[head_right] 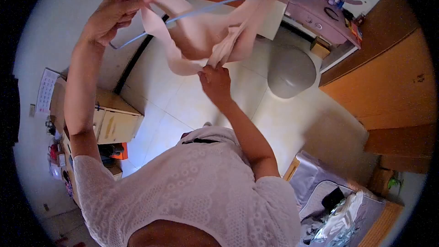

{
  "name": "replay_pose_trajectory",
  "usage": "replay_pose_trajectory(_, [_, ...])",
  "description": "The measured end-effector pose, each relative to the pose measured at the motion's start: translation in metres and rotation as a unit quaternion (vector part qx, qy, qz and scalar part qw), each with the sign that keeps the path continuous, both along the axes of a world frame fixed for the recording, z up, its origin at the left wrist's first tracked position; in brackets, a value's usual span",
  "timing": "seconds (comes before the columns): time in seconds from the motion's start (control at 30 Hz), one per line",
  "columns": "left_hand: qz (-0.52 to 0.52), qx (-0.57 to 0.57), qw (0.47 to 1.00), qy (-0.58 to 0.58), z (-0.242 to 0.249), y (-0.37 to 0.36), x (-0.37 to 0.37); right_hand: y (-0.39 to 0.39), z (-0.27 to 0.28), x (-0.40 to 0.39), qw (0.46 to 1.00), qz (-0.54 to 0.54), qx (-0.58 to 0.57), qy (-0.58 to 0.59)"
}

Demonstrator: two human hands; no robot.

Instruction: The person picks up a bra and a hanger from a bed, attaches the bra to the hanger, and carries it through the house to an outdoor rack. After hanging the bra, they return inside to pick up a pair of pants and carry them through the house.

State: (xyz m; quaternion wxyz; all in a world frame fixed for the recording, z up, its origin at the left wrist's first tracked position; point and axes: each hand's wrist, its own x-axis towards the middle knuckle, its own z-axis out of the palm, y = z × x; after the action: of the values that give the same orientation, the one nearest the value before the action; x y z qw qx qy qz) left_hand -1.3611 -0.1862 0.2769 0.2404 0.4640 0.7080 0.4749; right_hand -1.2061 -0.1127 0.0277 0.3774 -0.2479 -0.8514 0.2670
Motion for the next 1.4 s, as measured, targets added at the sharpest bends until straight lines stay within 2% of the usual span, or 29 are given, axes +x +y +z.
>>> replay_pose_trajectory(0.03, [0.007,0.012,0.999,-0.046,0.002,-0.007,-0.005,0.008,-0.001,0.000,0.992,0.045,-0.102,0.057])
replay_pose_trajectory(0.1, [0.018,0.051,0.995,-0.086,0.000,-0.017,-0.017,0.015,0.030,0.015,0.991,0.068,-0.081,0.082])
replay_pose_trajectory(0.17, [0.026,0.091,0.987,-0.130,-0.016,-0.020,-0.024,0.018,0.054,0.031,0.967,0.134,-0.207,0.066])
replay_pose_trajectory(0.23, [-0.076,0.113,0.980,-0.148,-0.053,-0.023,-0.027,0.018,0.067,0.035,0.963,0.127,-0.226,0.072])
replay_pose_trajectory(0.3, [-0.099,0.093,0.967,-0.217,-0.084,-0.023,-0.002,0.013,0.081,0.036,0.951,0.179,-0.233,0.093])
replay_pose_trajectory(0.37, [-0.145,0.133,0.968,-0.157,-0.104,-0.014,0.034,0.005,0.089,0.035,0.956,0.193,-0.206,0.074])
replay_pose_trajectory(0.43, [-0.225,0.045,0.966,-0.115,-0.123,-0.011,0.041,0.003,0.097,0.037,0.961,0.207,-0.178,0.052])
replay_pose_trajectory(0.47, [-0.243,0.078,0.963,-0.082,-0.133,-0.006,0.045,0.003,0.101,0.040,0.967,0.203,-0.152,0.031])
replay_pose_trajectory(0.63, [-0.258,0.041,0.963,-0.072,-0.138,-0.001,0.051,0.010,0.106,0.057,0.979,0.170,-0.108,-0.023])
replay_pose_trajectory(0.73, [-0.262,0.054,0.957,-0.114,-0.153,0.007,0.055,0.014,0.100,0.063,0.980,0.147,-0.134,-0.021])
replay_pose_trajectory(0.8, [-0.253,0.051,0.960,-0.109,-0.158,0.010,0.058,0.014,0.098,0.069,0.956,0.152,-0.249,-0.041])
replay_pose_trajectory(0.83, [-0.257,0.050,0.959,-0.111,-0.159,0.010,0.058,0.016,0.098,0.072,0.956,0.148,-0.250,-0.042])
replay_pose_trajectory(0.87, [-0.243,0.012,0.957,-0.159,-0.160,0.010,0.056,0.017,0.098,0.075,0.892,0.211,-0.397,0.044])
replay_pose_trajectory(0.9, [-0.227,-0.026,0.952,-0.206,-0.161,0.010,0.055,0.020,0.098,0.077,0.795,0.267,-0.530,0.130])
replay_pose_trajectory(0.93, [-0.228,-0.027,0.951,-0.206,-0.163,0.010,0.053,0.024,0.095,0.079,0.795,0.266,-0.530,0.130])
replay_pose_trajectory(1.0, [-0.216,0.037,0.945,-0.243,-0.166,0.010,0.052,0.032,0.087,0.084,0.683,0.402,-0.575,0.202])
replay_pose_trajectory(1.03, [-0.217,0.037,0.945,-0.242,-0.165,0.010,0.052,0.031,0.087,0.084,0.683,0.402,-0.575,0.202])
replay_pose_trajectory(1.1, [-0.222,0.036,0.921,-0.317,-0.163,0.010,0.054,0.027,0.088,0.082,0.803,0.358,-0.456,0.136])
replay_pose_trajectory(1.13, [-0.221,0.037,0.922,-0.317,-0.163,0.010,0.053,0.024,0.092,0.081,0.803,0.359,-0.455,0.135])
replay_pose_trajectory(1.2, [-0.216,0.021,0.919,-0.329,-0.163,0.010,0.047,0.019,0.104,0.078,0.849,0.302,-0.411,0.142])
replay_pose_trajectory(1.23, [-0.213,0.023,0.920,-0.328,-0.162,0.010,0.047,0.020,0.107,0.077,0.848,0.305,-0.410,0.141])
replay_pose_trajectory(1.3, [-0.249,0.011,0.900,-0.357,-0.160,0.009,0.047,0.024,0.110,0.077,0.911,0.240,-0.328,0.072])
replay_pose_trajectory(1.33, [-0.246,0.012,0.901,-0.357,-0.157,0.008,0.049,0.027,0.110,0.077,0.910,0.244,-0.328,0.070])
replay_pose_trajectory(1.4, [-0.248,-0.017,0.910,-0.332,-0.152,0.008,0.052,0.037,0.111,0.075,0.964,0.244,-0.097,-0.027])
